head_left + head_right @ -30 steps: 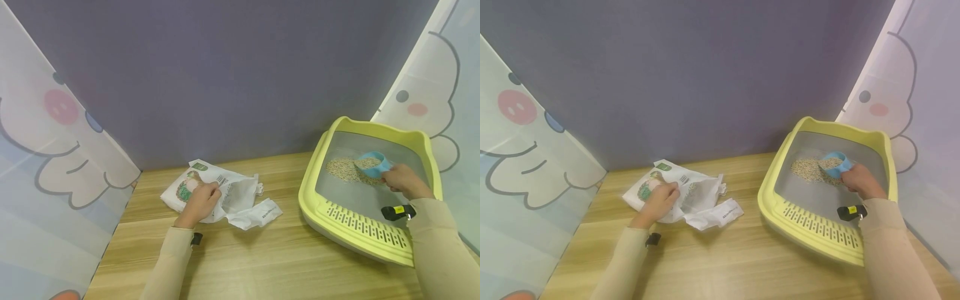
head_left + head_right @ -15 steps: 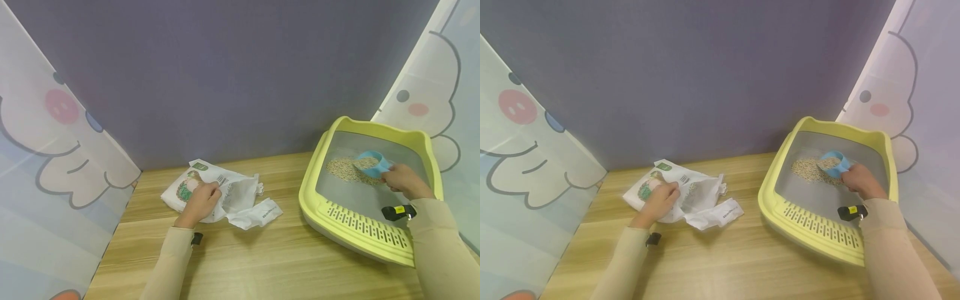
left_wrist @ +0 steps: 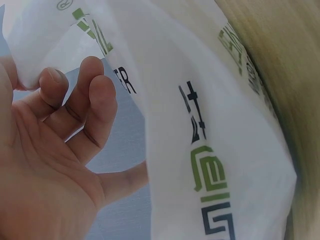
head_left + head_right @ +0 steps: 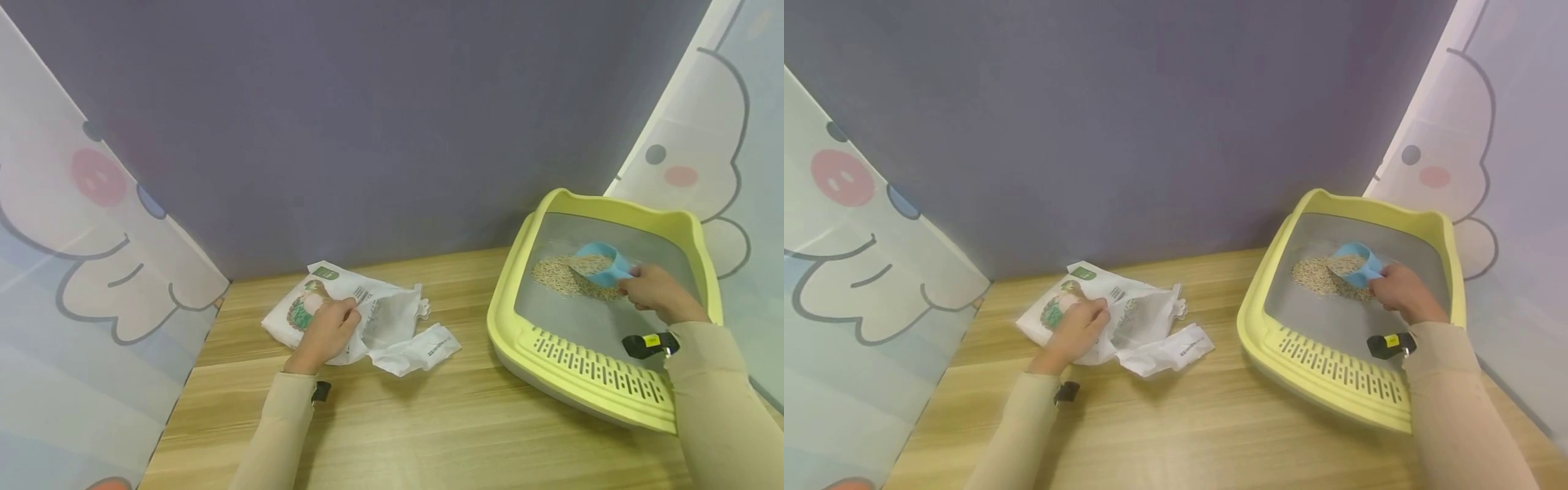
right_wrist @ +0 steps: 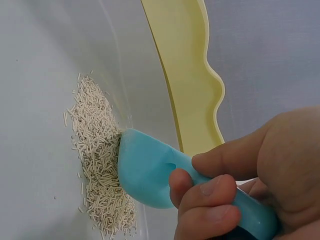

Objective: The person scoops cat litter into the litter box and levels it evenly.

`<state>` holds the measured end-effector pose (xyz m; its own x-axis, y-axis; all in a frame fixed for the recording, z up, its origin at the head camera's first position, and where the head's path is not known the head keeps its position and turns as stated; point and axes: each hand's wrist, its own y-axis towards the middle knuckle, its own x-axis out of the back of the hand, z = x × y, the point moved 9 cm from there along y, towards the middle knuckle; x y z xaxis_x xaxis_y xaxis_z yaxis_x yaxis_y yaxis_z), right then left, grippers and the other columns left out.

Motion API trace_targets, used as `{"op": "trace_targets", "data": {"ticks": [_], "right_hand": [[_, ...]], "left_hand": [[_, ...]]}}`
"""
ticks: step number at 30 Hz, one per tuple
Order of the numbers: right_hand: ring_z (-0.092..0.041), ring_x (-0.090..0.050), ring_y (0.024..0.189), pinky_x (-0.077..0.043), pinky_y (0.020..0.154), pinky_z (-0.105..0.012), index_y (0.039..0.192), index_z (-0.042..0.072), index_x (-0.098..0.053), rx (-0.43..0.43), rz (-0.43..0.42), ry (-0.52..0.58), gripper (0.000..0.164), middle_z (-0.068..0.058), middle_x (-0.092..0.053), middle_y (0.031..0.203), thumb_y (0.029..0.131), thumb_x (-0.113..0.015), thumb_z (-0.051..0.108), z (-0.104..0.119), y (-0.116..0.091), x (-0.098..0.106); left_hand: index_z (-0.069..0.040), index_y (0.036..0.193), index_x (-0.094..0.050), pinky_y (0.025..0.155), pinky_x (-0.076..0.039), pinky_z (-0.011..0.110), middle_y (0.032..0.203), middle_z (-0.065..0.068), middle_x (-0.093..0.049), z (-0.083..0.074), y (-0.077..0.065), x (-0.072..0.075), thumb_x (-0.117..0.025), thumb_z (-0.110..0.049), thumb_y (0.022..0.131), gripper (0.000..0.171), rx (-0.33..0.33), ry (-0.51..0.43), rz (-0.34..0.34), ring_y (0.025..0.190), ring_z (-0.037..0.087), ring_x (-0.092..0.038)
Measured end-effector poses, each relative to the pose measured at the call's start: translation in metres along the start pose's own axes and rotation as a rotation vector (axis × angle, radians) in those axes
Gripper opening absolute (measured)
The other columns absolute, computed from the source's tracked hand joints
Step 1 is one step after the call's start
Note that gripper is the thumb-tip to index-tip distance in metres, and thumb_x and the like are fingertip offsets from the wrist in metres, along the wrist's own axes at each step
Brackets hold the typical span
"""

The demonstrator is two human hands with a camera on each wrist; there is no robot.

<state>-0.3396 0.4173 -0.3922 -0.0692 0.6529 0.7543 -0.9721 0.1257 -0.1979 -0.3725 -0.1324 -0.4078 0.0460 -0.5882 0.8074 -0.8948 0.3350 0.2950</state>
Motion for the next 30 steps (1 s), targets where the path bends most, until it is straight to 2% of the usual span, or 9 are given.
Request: {"op": "trace_targets", "data": {"ticks": [12, 21, 30], "right_hand": [[-0.01, -0.042, 0.057, -0.038, 0.057, -0.029, 0.11, -0.013, -0.046, 0.017, 0.009, -0.005, 0.027, 0.003, -0.046, 0.068, 0.096, -0.045, 0.01, 0.0039, 0.0007, -0.0016], [-0.011, -0.046, 0.062, -0.041, 0.059, -0.03, 0.119, -0.017, -0.041, 0.031, 0.003, -0.003, 0.036, -0.002, -0.059, 0.086, 0.098, -0.043, 0.013, 0.0047, 0.0016, -0.0013], [-0.012, -0.047, 0.064, -0.041, 0.06, -0.029, 0.123, -0.018, -0.04, 0.047, 0.01, -0.01, 0.039, -0.006, -0.061, 0.091, 0.101, -0.043, 0.013, 0.0073, 0.0008, -0.0025]], "left_hand": [[-0.016, 0.07, -0.043, 0.058, -0.035, 0.029, 0.06, -0.004, -0.037, -0.0012, -0.001, 0.0007, -0.051, -0.014, 0.096, 0.027, 0.004, 0.002, 0.006, 0.057, 0.013, -0.038], [-0.016, 0.07, -0.043, 0.057, -0.034, 0.028, 0.06, -0.005, -0.036, -0.0008, -0.0006, 0.0002, -0.051, -0.014, 0.096, 0.027, 0.001, -0.001, 0.005, 0.056, 0.012, -0.036], [-0.016, 0.07, -0.043, 0.06, -0.034, 0.029, 0.06, -0.004, -0.037, -0.0028, -0.0007, 0.0008, -0.051, -0.014, 0.096, 0.027, -0.002, 0.005, 0.001, 0.059, 0.014, -0.038]]}}
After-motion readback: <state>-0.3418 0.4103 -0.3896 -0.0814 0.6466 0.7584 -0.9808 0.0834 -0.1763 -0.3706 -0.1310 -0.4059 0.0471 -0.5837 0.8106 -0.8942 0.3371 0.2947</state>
